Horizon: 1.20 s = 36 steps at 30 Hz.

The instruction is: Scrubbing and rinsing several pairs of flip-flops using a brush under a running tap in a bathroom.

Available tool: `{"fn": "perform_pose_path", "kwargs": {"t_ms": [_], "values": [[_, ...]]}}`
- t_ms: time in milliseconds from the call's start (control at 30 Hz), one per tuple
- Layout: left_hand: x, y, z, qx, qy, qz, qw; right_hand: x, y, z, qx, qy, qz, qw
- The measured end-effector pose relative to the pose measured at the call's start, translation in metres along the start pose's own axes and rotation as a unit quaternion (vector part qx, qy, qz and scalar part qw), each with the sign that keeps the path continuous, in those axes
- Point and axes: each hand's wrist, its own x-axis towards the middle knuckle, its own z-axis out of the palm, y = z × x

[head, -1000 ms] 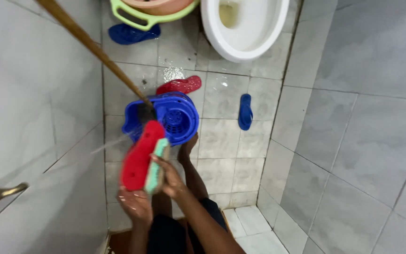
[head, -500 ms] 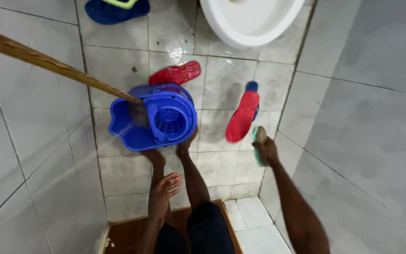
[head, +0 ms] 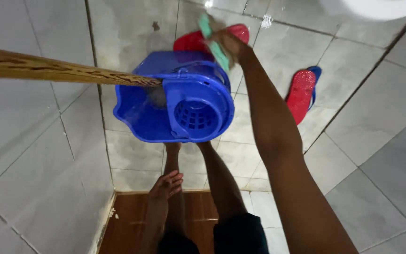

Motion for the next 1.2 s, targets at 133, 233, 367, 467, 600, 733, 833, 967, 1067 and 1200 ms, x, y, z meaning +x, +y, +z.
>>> {"fn": "perform_pose_path", "kwargs": {"t_ms": [133,233,367,467,600,733,833,967,1067,1200], "values": [[0.031,-0.027,-0.020,-0.092,-0.007,-0.011,0.996,0.102,0.010,0.018,0.059,0.001,-0.013,0.998],[0.012,0.007,0.003,-0.020,0.019,0.005,1.000,0.097,0.024,0.034,0.166,0.067,-0.043,0.983],[0.005,0.038,0.015,0.016,-0.020,0.014,1.000,0.041,0.037,0.031,0.333,0.133,-0.122,0.926],[0.012,0.018,-0.012,-0.005,-0.043,0.035,0.998,-0.021,0.013,0.033,0.374,0.140,-0.211,0.892],[0.008,0.039,0.001,0.012,-0.032,0.140,0.990,-0.101,-0.029,0.034,0.410,0.128,-0.242,0.870],[0.042,0.056,-0.012,-0.059,-0.056,0.051,0.995,-0.183,-0.056,0.063,0.415,0.099,-0.272,0.863],[-0.002,0.146,0.018,-0.066,-0.102,0.056,0.991,-0.248,-0.029,0.096,0.386,0.064,-0.293,0.872],[-0.026,0.200,0.032,-0.202,-0.283,-0.008,0.938,-0.321,-0.003,0.179,0.430,-0.125,-0.298,0.843],[-0.017,0.183,0.017,-0.329,-0.368,-0.025,0.869,-0.348,0.015,0.267,0.494,-0.217,-0.283,0.793],[-0.061,0.263,0.015,-0.361,-0.428,0.063,0.826,-0.352,0.016,0.336,0.566,-0.278,-0.238,0.739]]}}
